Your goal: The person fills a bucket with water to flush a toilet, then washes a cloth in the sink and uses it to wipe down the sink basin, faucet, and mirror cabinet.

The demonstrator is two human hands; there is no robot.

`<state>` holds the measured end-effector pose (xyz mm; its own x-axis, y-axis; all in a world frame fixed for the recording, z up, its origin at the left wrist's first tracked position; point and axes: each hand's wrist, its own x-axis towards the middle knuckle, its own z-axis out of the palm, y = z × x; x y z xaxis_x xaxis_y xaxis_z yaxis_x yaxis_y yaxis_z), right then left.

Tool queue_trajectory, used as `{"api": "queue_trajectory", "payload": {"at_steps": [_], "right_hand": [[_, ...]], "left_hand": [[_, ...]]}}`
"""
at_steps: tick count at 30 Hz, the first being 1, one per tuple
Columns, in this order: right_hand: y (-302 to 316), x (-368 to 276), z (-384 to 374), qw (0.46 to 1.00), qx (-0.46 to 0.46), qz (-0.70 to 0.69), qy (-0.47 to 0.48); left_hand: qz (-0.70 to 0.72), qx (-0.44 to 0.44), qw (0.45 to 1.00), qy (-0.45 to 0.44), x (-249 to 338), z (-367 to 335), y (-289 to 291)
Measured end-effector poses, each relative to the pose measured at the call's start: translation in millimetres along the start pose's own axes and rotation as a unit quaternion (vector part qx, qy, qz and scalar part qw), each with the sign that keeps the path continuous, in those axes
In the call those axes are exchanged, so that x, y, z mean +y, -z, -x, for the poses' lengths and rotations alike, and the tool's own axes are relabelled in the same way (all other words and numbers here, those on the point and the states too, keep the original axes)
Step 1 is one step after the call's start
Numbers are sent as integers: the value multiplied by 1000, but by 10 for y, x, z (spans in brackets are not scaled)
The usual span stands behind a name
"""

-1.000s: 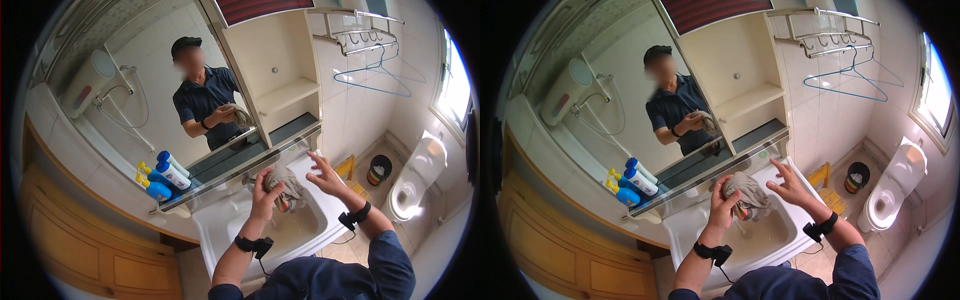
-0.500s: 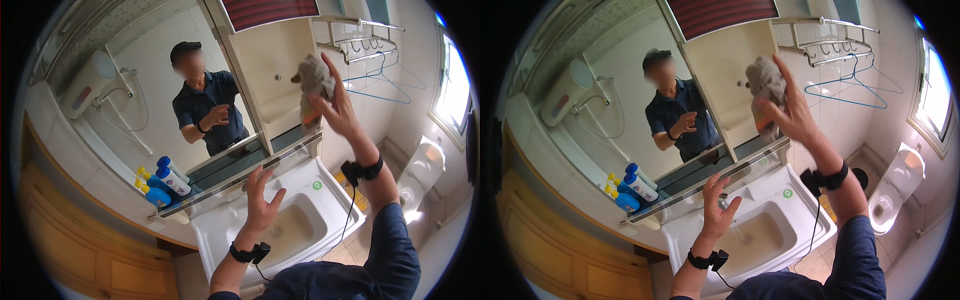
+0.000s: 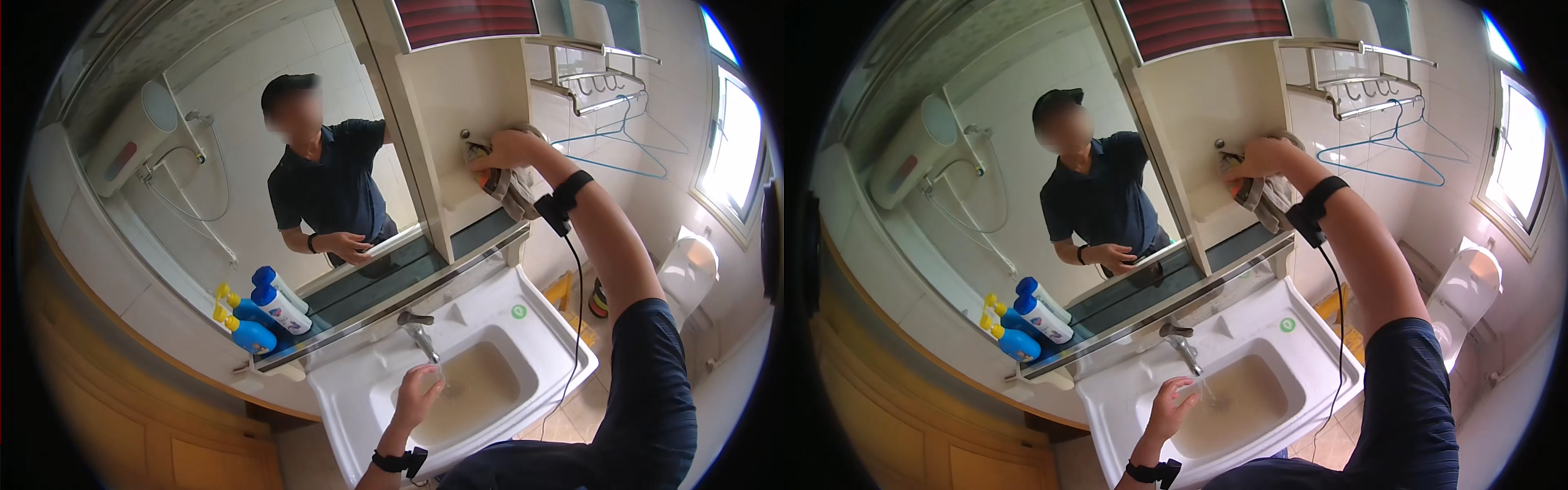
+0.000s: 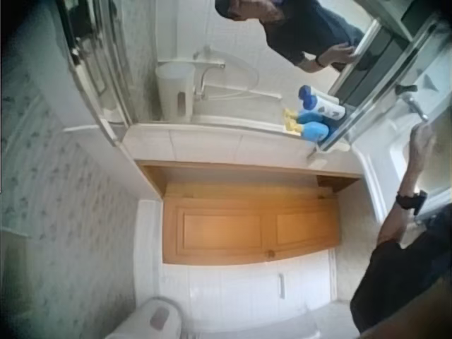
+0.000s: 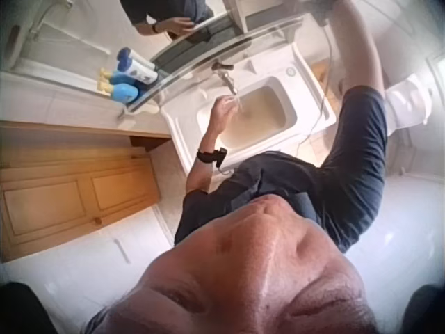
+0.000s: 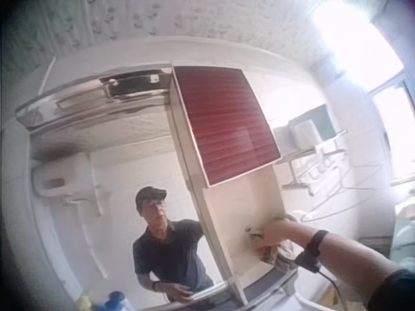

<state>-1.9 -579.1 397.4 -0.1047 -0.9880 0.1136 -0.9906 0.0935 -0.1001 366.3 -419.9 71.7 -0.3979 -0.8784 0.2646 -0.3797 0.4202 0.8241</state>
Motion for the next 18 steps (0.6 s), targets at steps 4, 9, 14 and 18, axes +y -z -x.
{"api": "queue_trajectory", "payload": {"at_steps": [4, 9, 14, 18], "right_hand": [[-114, 116, -89, 998, 22, -41, -31], [-469, -117, 89, 984, 100, -103, 102], [-348, 158, 141, 980, 188, -53, 45], [-221, -16, 250, 980, 164, -36, -105]], "left_hand": [[56, -54, 997, 9, 245, 20, -60], [50, -69, 996, 24, 206, 44, -35], [80, -75, 993, 52, 53, 117, 61], [171, -50, 976, 122, -360, 405, -30]]}}
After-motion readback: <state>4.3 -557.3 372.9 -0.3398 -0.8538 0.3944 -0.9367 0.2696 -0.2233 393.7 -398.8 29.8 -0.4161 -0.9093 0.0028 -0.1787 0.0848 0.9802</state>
